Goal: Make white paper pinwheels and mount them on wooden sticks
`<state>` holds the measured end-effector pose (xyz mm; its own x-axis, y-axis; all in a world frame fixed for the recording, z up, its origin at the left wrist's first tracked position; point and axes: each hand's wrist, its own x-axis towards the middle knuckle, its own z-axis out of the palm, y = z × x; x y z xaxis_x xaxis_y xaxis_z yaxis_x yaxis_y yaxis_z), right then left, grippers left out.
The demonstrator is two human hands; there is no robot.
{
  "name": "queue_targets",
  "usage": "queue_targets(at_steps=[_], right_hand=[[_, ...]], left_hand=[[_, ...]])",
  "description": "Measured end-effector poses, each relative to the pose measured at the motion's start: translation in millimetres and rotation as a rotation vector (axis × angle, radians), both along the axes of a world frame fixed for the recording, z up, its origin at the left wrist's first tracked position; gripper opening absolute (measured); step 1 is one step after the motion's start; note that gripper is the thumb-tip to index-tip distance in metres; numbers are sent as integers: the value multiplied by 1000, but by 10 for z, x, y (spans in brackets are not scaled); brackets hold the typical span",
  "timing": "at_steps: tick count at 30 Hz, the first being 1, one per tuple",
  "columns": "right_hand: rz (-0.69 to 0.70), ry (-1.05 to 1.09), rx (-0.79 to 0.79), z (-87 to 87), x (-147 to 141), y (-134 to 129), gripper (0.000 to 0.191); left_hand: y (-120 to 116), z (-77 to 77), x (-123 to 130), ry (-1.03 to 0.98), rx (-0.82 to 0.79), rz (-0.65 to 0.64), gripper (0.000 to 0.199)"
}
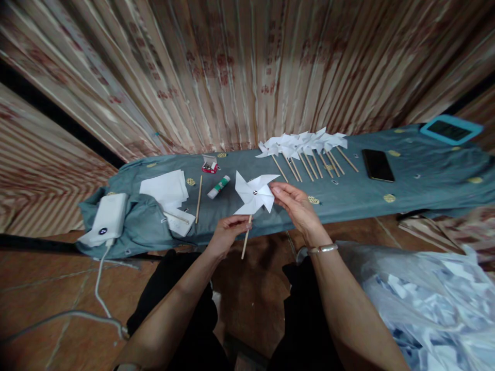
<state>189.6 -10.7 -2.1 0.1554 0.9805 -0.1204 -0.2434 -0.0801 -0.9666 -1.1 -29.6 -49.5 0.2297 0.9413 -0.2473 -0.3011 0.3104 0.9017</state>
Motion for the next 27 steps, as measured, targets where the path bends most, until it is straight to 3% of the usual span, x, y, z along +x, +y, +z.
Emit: queue_targets(at_steps=[4,14,27], right_hand=[[7,23,-22,-27,-29,-16,35],[-33,21,-46,-18,-30,-23,37],[65,66,-46,-54,-62,-45,33]], left_hand=[[-15,16,25,2,4,-41,27],[0,-22,46,15,-6,-3,29],[16,-64,70,25,9,28,27]])
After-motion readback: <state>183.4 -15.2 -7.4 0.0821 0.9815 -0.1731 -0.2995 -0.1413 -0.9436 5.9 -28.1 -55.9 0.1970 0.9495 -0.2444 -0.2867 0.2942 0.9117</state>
